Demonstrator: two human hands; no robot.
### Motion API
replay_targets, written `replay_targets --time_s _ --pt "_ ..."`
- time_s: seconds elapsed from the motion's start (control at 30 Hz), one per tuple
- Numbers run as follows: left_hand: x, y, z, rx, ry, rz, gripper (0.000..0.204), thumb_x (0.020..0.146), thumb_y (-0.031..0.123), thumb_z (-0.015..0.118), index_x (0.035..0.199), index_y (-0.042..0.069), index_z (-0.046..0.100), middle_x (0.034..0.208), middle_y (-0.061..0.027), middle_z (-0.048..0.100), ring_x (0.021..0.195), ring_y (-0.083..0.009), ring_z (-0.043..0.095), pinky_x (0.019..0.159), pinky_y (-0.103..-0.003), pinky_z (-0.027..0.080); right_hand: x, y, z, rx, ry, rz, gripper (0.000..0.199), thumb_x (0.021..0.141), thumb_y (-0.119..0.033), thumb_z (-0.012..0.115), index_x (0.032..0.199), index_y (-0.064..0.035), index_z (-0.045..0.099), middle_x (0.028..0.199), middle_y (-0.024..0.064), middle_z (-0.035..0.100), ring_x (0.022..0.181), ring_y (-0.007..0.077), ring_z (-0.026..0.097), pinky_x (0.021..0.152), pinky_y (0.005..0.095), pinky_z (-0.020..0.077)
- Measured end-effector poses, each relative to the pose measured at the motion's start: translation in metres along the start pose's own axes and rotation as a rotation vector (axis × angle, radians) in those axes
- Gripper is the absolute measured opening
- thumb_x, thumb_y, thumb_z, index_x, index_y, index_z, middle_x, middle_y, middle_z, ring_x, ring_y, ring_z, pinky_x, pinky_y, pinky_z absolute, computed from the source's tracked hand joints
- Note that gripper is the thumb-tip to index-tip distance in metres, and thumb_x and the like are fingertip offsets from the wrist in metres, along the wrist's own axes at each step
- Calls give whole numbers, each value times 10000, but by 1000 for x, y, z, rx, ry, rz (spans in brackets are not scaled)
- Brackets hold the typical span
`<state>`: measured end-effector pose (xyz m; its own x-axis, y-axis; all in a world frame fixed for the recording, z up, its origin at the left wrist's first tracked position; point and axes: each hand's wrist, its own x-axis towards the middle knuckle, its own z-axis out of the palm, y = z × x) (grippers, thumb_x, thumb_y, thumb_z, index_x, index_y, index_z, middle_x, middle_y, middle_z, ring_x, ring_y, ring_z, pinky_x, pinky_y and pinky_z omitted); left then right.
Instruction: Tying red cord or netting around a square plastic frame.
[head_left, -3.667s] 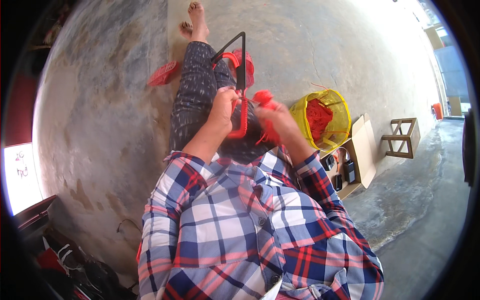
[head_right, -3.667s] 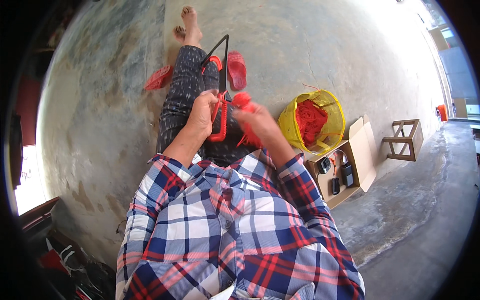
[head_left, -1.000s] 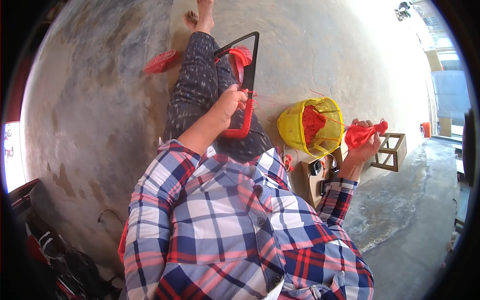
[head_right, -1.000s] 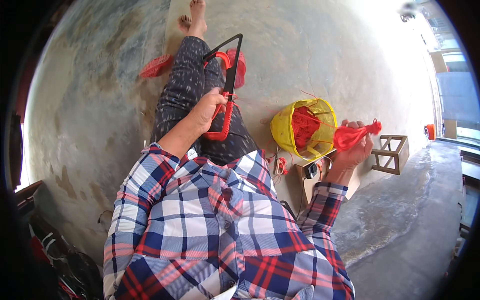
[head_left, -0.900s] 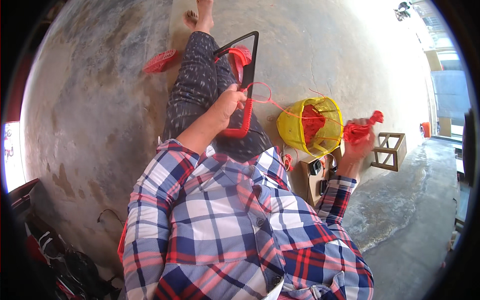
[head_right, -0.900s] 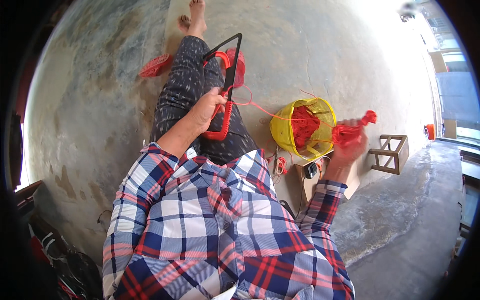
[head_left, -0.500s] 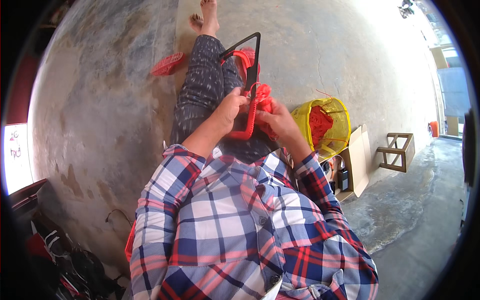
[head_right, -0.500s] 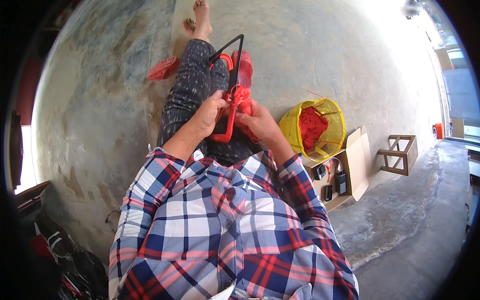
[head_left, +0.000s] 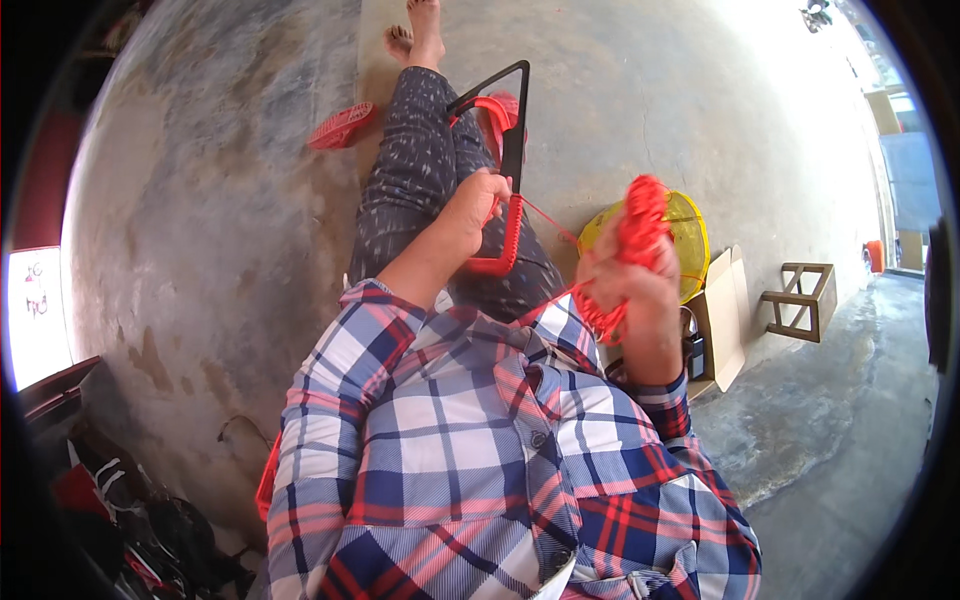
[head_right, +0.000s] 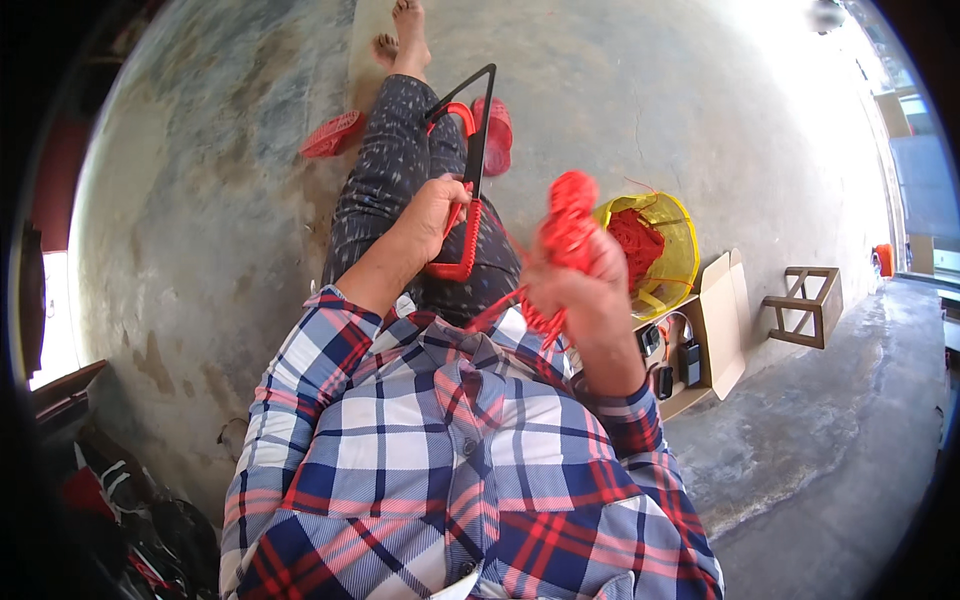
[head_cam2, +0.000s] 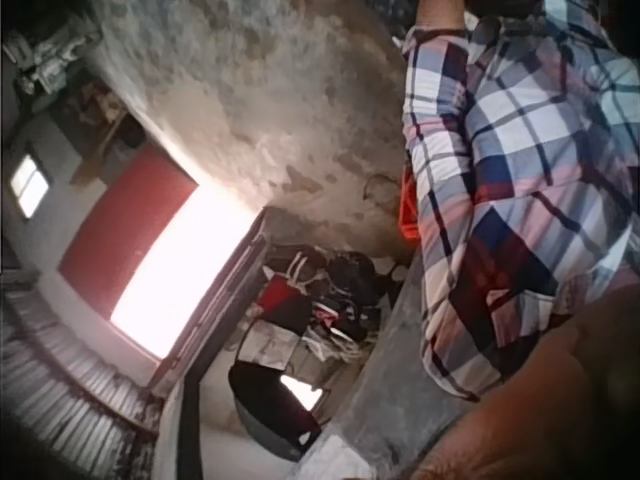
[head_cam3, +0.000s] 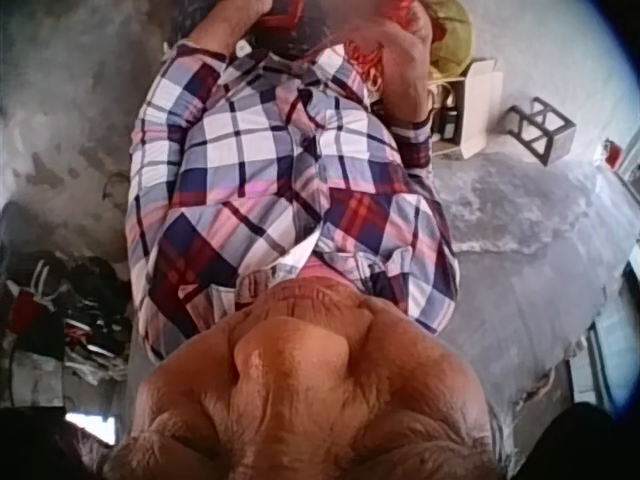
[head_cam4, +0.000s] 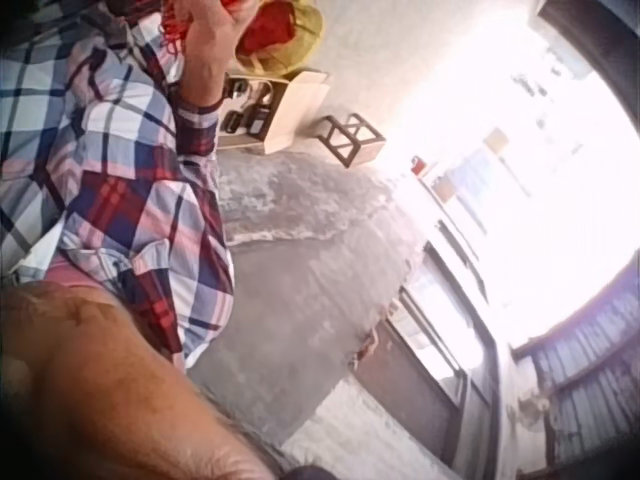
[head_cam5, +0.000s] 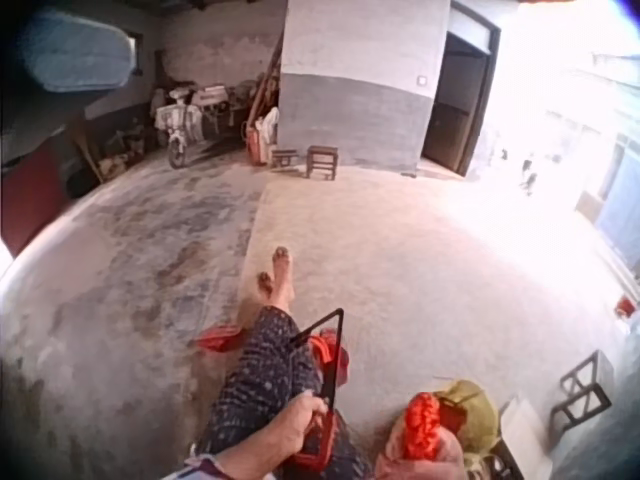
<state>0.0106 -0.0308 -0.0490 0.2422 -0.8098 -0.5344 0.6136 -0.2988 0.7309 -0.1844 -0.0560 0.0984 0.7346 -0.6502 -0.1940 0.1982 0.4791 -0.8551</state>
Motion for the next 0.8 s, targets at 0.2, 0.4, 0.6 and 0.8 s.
replay_targets --time_s 0.2,0.4,0.6,0.8 --pt "-42 19 47 1053 482 1191 299 829 54 564 1118 -23 569 958 -147 633 866 -155 622 831 -279 490 13 -32 10 136 -149 -229 240 735 -60 614 914 -1 464 700 63 490 559 146 515 508 276 404" --pt "-26 38 13 474 344 600 141 880 140 629 879 0 648 705 -4 593 628 -70 493 581 -244 434 51 1 -38 -692 -190 -37 259 758 -134 624 970 11 590 800 110 584 657 232 603 611 339 486" --pt "-24 -3 -32 704 266 125 337 952 317 498 863 15 616 660 -54 600 512 -136 533 491 -282 392 78 84 -68 -1341 -207 -126 268 718 -131 703 969 -40 684 866 155 640 767 291 642 730 375 507" --pt "-30 -10 -5 962 330 327 384 961 333 472 934 -27 602 807 -198 670 795 -307 667 686 -391 490 87 88 -43 -1132 -136 -19 322 734 -132 710 1031 -18 659 896 170 663 818 290 653 751 355 511"
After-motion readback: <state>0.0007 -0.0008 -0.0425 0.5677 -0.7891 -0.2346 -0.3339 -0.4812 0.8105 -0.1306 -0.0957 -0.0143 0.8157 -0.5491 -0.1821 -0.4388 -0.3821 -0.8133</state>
